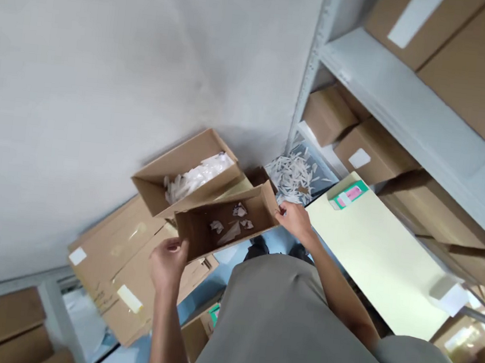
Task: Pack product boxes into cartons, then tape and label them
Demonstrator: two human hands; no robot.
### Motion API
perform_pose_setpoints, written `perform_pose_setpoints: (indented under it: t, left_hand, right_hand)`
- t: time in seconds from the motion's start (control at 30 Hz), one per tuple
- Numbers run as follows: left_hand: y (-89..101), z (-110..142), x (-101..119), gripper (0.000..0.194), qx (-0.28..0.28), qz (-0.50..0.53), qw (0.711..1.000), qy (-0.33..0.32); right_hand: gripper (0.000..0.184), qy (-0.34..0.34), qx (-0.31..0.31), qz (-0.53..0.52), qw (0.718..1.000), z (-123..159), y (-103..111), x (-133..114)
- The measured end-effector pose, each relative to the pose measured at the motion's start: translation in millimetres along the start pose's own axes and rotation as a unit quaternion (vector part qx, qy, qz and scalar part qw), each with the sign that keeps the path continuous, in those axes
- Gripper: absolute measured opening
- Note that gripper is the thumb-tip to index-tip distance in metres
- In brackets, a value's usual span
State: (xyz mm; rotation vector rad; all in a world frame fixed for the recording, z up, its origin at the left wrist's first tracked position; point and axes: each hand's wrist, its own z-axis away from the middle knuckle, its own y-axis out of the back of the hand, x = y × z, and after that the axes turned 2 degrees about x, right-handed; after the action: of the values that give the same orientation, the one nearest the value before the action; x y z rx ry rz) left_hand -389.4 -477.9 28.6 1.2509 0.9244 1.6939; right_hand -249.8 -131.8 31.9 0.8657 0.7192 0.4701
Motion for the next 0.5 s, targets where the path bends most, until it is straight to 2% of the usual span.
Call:
perform_pose_setpoints:
  t: [0.1, 0.23, 0.4, 0.5]
  left_hand:
    - [-14.0, 21, 54, 0.045, -0.008, -0.012, 0.997, -0.078]
    - [-59.5, 72, 143, 0.039, -0.024, -0.035, 0.974, -0.223]
    - [-135.3, 159, 246, 0.026, -0.087, -0.075, 0.909, -0.401]
    - [-175.6, 209, 296, 0.024, -0.146, -0.096, 0.856, -0.487]
  right_hand:
    - [0.018, -0.047, 0.007, -0.039, 0.998, 35, 18, 60]
    - [0.02, -0.142, 0.037, -0.088, 0.985, 90, 41, 161]
    - [0.018, -0.26, 0.111, -0.164, 0.945, 174, 60, 292]
    - [0.017, -0.322, 0.173, -0.197, 0.91, 226, 63, 351]
